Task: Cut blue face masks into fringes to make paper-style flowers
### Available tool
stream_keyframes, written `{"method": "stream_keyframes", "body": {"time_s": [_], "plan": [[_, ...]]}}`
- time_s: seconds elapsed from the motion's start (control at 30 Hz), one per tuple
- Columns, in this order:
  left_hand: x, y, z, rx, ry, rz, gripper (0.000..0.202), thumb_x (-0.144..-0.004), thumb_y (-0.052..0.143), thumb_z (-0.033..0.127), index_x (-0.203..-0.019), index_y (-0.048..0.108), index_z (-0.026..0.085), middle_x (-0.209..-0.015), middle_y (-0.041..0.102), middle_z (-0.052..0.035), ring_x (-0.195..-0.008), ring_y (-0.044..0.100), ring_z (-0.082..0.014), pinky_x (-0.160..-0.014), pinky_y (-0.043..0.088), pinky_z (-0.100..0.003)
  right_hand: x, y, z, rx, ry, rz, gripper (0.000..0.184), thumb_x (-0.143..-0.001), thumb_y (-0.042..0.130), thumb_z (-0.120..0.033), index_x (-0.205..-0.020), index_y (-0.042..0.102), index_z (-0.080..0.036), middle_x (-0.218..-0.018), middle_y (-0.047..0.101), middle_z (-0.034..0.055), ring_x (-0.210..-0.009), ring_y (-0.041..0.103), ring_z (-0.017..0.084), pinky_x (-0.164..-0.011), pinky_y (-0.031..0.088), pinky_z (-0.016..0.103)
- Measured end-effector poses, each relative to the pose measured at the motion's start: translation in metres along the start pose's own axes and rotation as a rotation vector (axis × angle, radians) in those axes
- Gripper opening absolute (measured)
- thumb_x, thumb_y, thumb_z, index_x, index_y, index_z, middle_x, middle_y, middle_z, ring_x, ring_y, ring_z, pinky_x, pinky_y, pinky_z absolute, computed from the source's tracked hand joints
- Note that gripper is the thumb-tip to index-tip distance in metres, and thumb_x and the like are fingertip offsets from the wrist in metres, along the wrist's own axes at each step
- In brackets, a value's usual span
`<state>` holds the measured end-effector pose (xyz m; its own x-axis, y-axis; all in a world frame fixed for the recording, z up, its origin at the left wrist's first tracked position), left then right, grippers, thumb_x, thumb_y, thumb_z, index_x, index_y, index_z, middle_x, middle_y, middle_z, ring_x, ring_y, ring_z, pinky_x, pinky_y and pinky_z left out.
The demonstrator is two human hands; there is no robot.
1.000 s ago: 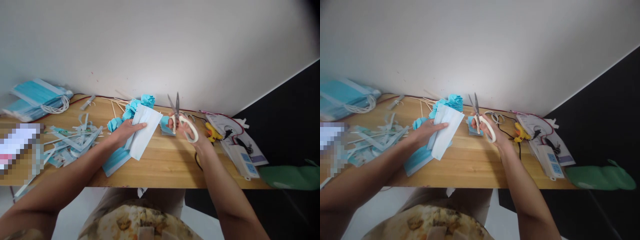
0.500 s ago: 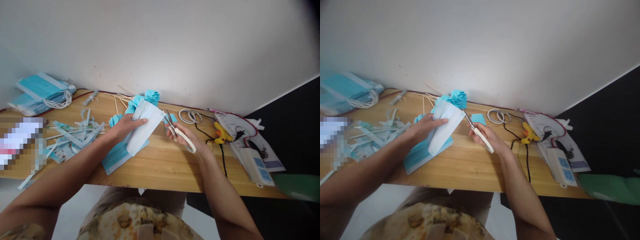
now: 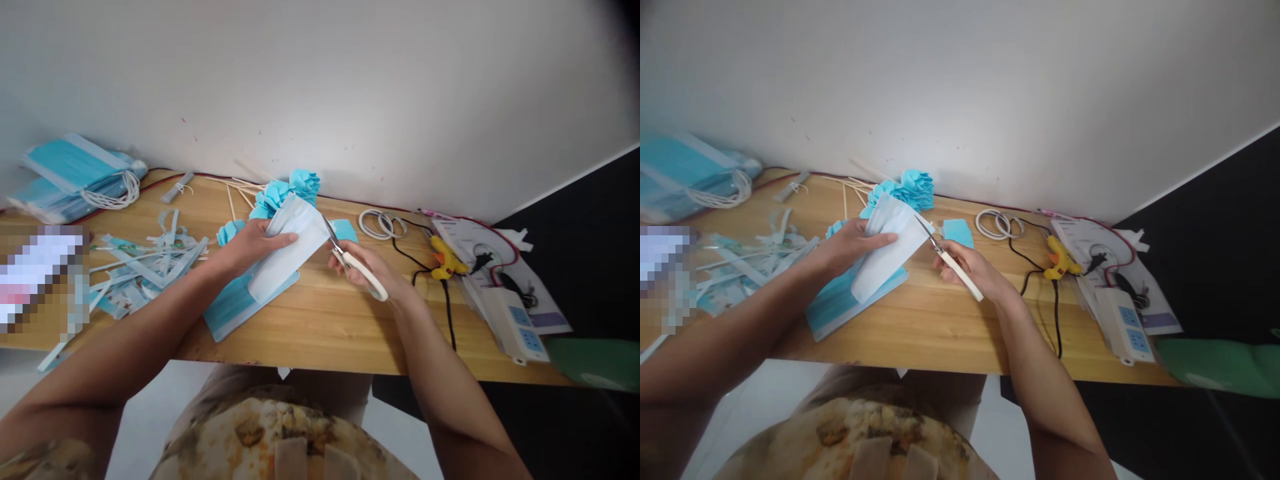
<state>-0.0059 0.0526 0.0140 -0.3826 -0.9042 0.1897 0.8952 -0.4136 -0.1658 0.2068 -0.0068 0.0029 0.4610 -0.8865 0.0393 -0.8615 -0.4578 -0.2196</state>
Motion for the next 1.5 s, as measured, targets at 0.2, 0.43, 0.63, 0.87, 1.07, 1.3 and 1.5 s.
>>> {"method": "stream_keyframes", "body": {"time_s": [0.2, 0.43, 0.63, 0.87, 1.07, 1.3, 1.5], "plan": [[-0.002, 0.0, -0.004, -0.037, -0.002, -0.001, 0.04, -0.067, 0.078, 0.051, -0.065, 0.058, 0.016, -0.058, 0.052, 0.0007, -0.05, 0.044, -0.0101, -0.045, 0.031, -0.023, -0.002, 0.002, -0.004, 0.011, 0.004, 0.007, 0.058, -0.077, 0.071, -0.065, -0.111, 0.057, -0.021, -0.097, 0.061, 0.0047, -0.078, 0.054, 0.015, -0.068, 0.046, 0.029], [0.0, 0.001, 0.0, -0.077, 0.006, -0.006, 0.042, -0.066, 0.076, 0.053, -0.064, 0.056, 0.016, -0.057, 0.049, 0.0015, -0.05, 0.041, -0.0093, -0.044, 0.028, -0.022, -0.002, 0.001, 0.002, -0.012, 0.013, -0.004, 0.051, -0.078, 0.074, -0.057, -0.111, 0.057, -0.022, -0.094, 0.06, 0.0025, -0.077, 0.053, 0.014, -0.068, 0.044, 0.028], [0.001, 0.0, 0.001, -0.082, -0.016, -0.007, 0.04, -0.067, 0.076, 0.052, -0.066, 0.058, 0.016, -0.059, 0.051, 0.0008, -0.051, 0.043, -0.0096, -0.045, 0.029, -0.023, -0.003, 0.0, 0.005, -0.06, 0.019, 0.014, 0.043, -0.079, 0.075, -0.047, -0.109, 0.06, -0.02, -0.087, 0.059, 0.001, -0.073, 0.052, 0.012, -0.065, 0.042, 0.027], [0.0, -0.003, 0.001, -0.012, -0.002, -0.016, 0.042, -0.069, 0.076, 0.054, -0.07, 0.059, 0.016, -0.061, 0.052, 0.0015, -0.051, 0.043, -0.0088, -0.046, 0.03, -0.022, -0.005, 0.002, -0.003, -0.088, 0.064, 0.1, 0.039, -0.072, 0.076, -0.038, -0.103, 0.063, -0.019, -0.077, 0.059, -0.0009, -0.062, 0.048, 0.01, -0.054, 0.038, 0.025], [-0.002, -0.003, -0.004, 0.088, -0.03, -0.039, 0.044, -0.065, 0.081, 0.054, -0.072, 0.061, 0.015, -0.061, 0.056, 0.0007, -0.051, 0.047, -0.01, -0.046, 0.035, -0.023, -0.006, 0.002, -0.002, -0.131, 0.113, 0.137, 0.039, -0.068, 0.078, -0.036, -0.099, 0.063, -0.019, -0.071, 0.059, -0.0007, -0.055, 0.044, 0.009, -0.046, 0.033, 0.024], [-0.003, -0.003, -0.003, 0.136, -0.042, -0.041, 0.044, -0.063, 0.083, 0.051, -0.073, 0.062, 0.014, -0.062, 0.058, 0.0001, -0.051, 0.049, -0.0101, -0.046, 0.036, -0.023, -0.005, 0.001, -0.002, -0.131, 0.145, 0.132, 0.049, -0.065, 0.081, -0.043, -0.103, 0.064, -0.018, -0.068, 0.058, -0.0021, -0.05, 0.043, 0.007, -0.043, 0.032, 0.024], [-0.003, -0.003, -0.003, 0.146, -0.037, -0.054, 0.043, -0.063, 0.083, 0.05, -0.074, 0.062, 0.014, -0.061, 0.057, 0.0005, -0.05, 0.049, -0.0097, -0.045, 0.036, -0.022, -0.005, 0.0, -0.002, -0.133, 0.143, 0.129, 0.056, -0.061, 0.084, -0.048, -0.102, 0.064, -0.017, -0.066, 0.059, -0.002, -0.05, 0.044, 0.008, -0.043, 0.033, 0.024]]}}
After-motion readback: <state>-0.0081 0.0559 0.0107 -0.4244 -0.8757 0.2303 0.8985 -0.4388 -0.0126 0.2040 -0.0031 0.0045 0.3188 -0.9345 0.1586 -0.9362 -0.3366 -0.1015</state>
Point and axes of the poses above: each hand's wrist, its own x-axis away from the middle knuckle, its own y-axis out of the palm, z = x × y, the point moved 6 cm from there along -x, towards the middle knuckle
